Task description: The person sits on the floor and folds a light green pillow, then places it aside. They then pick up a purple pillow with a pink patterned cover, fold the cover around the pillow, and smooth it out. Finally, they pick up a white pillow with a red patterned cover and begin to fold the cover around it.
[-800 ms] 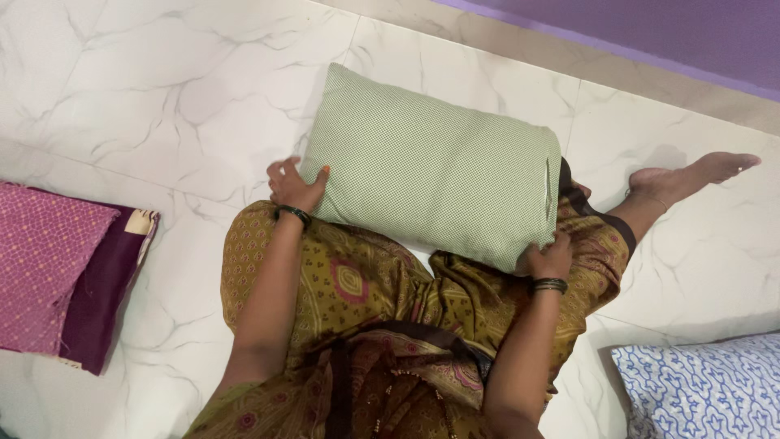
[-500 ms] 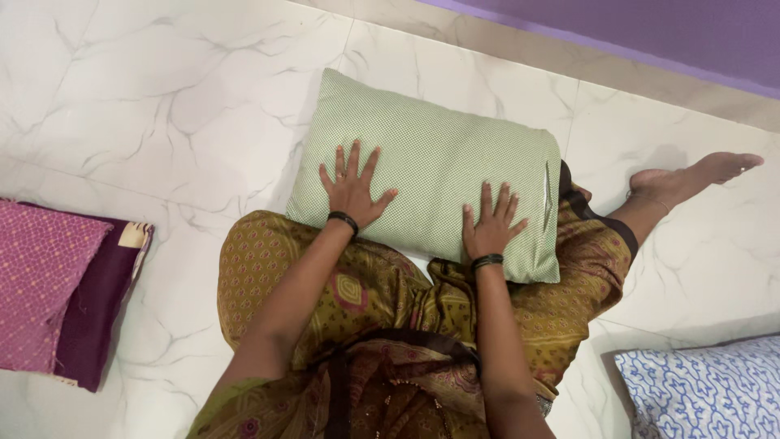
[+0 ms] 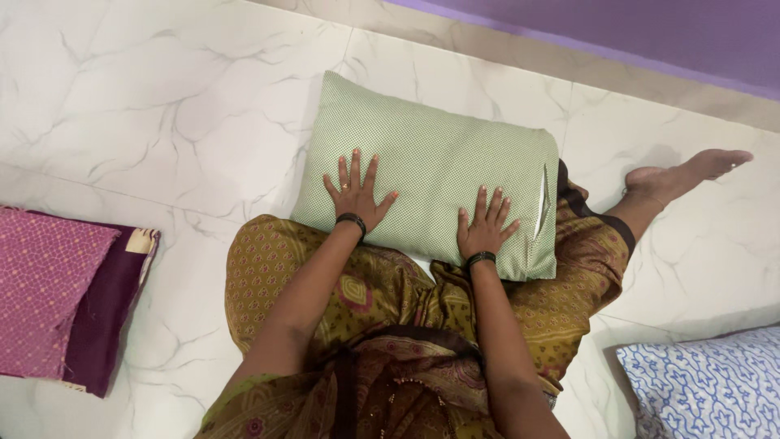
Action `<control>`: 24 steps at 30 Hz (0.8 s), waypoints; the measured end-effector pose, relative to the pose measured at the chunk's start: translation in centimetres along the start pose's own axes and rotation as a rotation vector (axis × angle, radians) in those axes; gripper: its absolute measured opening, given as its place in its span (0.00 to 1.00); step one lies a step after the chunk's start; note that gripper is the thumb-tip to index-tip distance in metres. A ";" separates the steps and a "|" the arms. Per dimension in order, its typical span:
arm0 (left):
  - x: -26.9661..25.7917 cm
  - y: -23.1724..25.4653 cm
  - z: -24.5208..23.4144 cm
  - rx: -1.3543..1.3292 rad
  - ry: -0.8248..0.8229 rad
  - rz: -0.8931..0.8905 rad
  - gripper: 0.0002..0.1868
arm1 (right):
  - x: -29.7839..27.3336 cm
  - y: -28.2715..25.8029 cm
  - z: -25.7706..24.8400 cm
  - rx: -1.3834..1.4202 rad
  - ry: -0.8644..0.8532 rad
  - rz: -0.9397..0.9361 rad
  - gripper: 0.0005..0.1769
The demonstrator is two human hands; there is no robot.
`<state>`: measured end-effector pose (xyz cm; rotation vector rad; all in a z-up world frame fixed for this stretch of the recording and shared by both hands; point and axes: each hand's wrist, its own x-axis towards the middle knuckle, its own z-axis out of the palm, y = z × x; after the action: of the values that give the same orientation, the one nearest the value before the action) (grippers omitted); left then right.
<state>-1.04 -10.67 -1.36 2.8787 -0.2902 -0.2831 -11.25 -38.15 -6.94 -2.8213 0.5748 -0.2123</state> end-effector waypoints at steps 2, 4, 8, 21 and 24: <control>-0.8 -0.2 0.1 -0.017 0.003 -0.008 0.50 | -0.5 0.8 0.5 0.022 0.002 -0.008 0.41; -1.6 -0.3 0.5 -0.016 0.009 -0.005 0.49 | -0.9 1.4 0.9 0.059 -0.012 -0.007 0.41; -2.7 -0.8 1.5 0.018 -0.040 -0.007 0.49 | -1.7 1.2 -1.5 0.189 -0.050 -0.073 0.39; -8.2 -1.4 -14.2 -0.550 0.479 0.188 0.27 | -16.6 -3.9 -40.6 1.537 0.451 -1.004 0.16; -17.4 -5.1 -23.2 -0.560 0.720 0.604 0.23 | -17.7 -2.4 -38.6 1.530 0.536 -0.982 0.17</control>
<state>-11.92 2.84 22.43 2.0354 -0.7542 0.6536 -33.94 -37.28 29.04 -1.2555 -0.7115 -1.0248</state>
